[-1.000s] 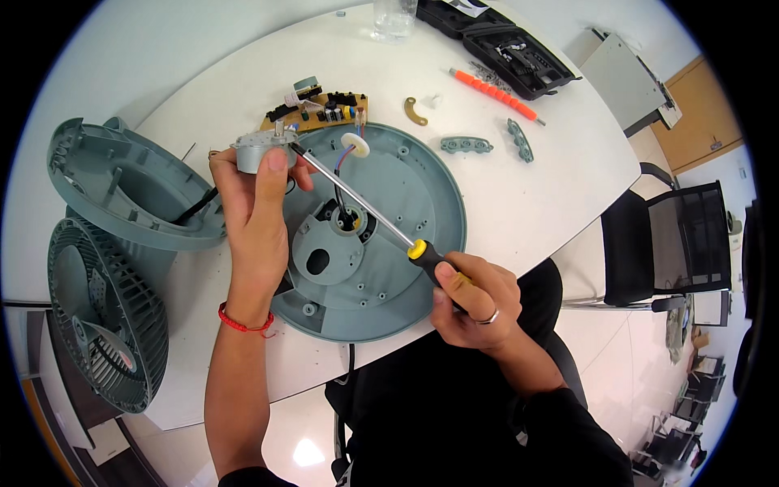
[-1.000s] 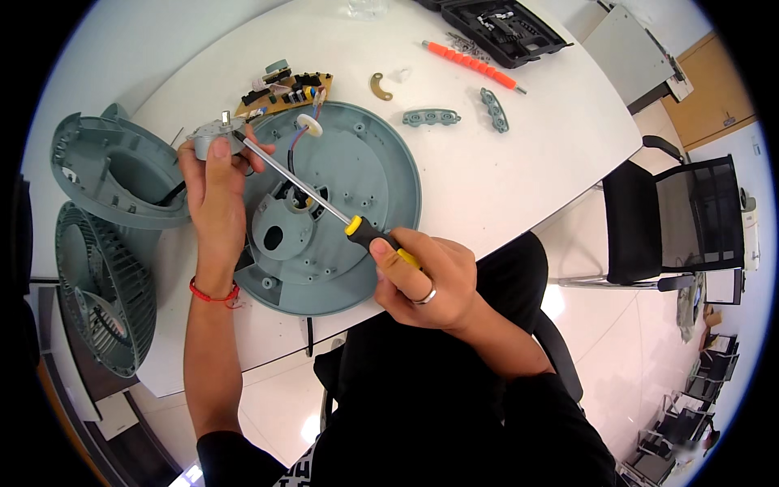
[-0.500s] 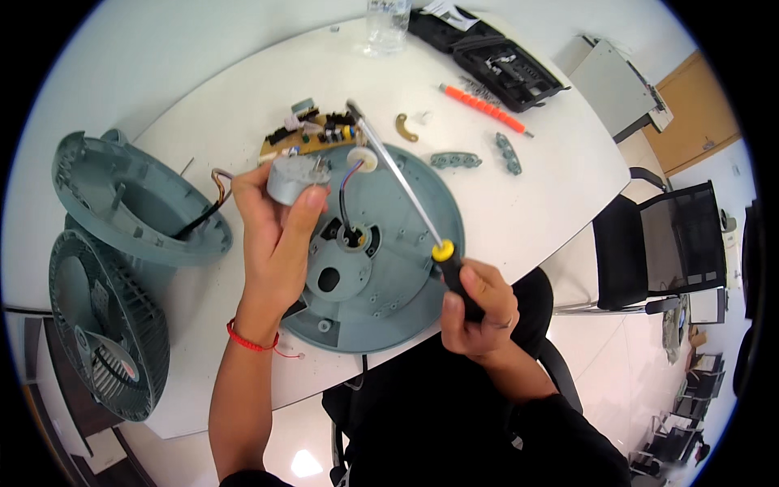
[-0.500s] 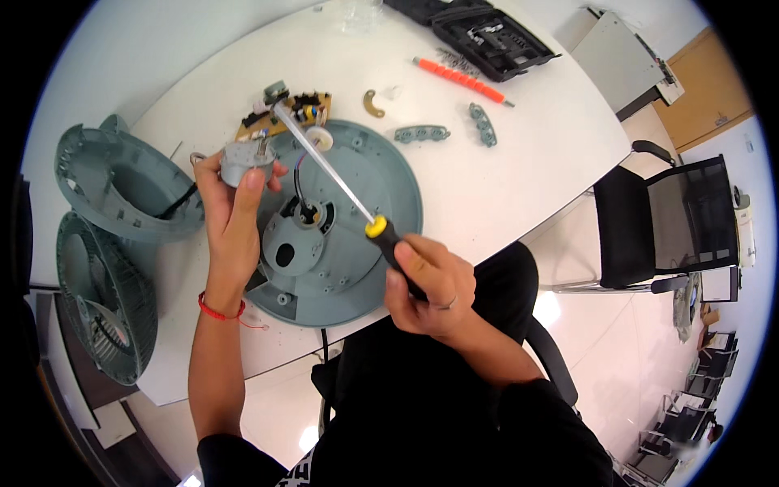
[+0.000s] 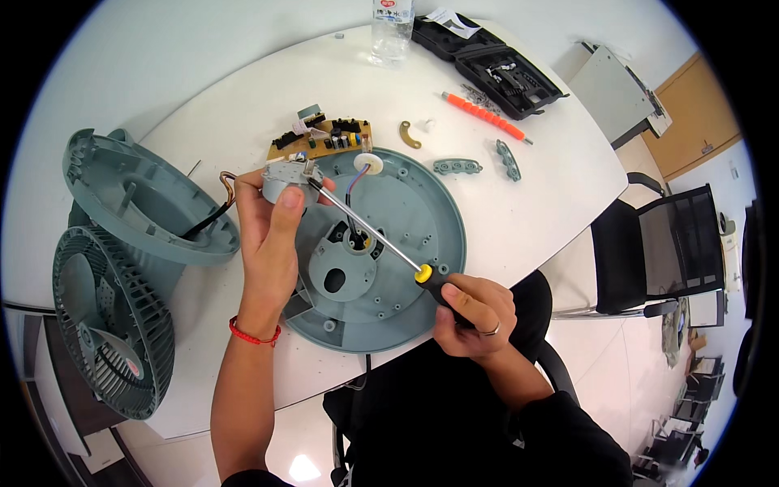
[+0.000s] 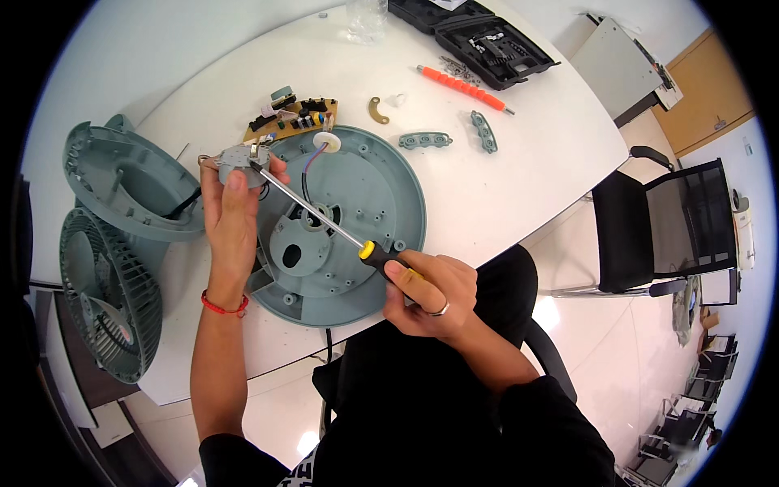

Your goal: The person uses a screwdriver to tighten screws on a small white component attached to a fan base. They connect wires to a circuit board and secure the component with screws. The person handles the fan base, circuit board, and small white component throughout the task.

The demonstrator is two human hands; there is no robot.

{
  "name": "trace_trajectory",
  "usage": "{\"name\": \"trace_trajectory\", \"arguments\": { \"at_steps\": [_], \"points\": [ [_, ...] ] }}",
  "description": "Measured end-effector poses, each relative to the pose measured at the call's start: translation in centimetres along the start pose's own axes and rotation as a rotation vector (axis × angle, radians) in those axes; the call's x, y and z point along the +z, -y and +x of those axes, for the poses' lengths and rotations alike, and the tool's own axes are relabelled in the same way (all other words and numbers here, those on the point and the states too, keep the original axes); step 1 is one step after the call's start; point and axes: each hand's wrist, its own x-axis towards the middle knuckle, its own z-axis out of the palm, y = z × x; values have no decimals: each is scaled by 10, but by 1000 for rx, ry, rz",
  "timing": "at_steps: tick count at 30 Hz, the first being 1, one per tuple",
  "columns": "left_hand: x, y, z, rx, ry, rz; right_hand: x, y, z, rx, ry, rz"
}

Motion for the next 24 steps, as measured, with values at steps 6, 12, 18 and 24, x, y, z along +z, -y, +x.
{"name": "trace_trajectory", "arguments": {
  "at_steps": [6, 12, 18, 24],
  "points": [
    [-6, 1, -1, 17, 19, -50, -1, 0, -2, 1, 14, -20],
    [1, -1, 0, 108, -34, 0, -3, 0, -2, 16, -66, 48],
    [-1, -5, 2, 248, -61, 418, -2, 3, -6, -77, -92, 29],
    [2, -9, -1, 397, -134, 675, -14, 4, -18, -130, 35, -12]
  ]
}}
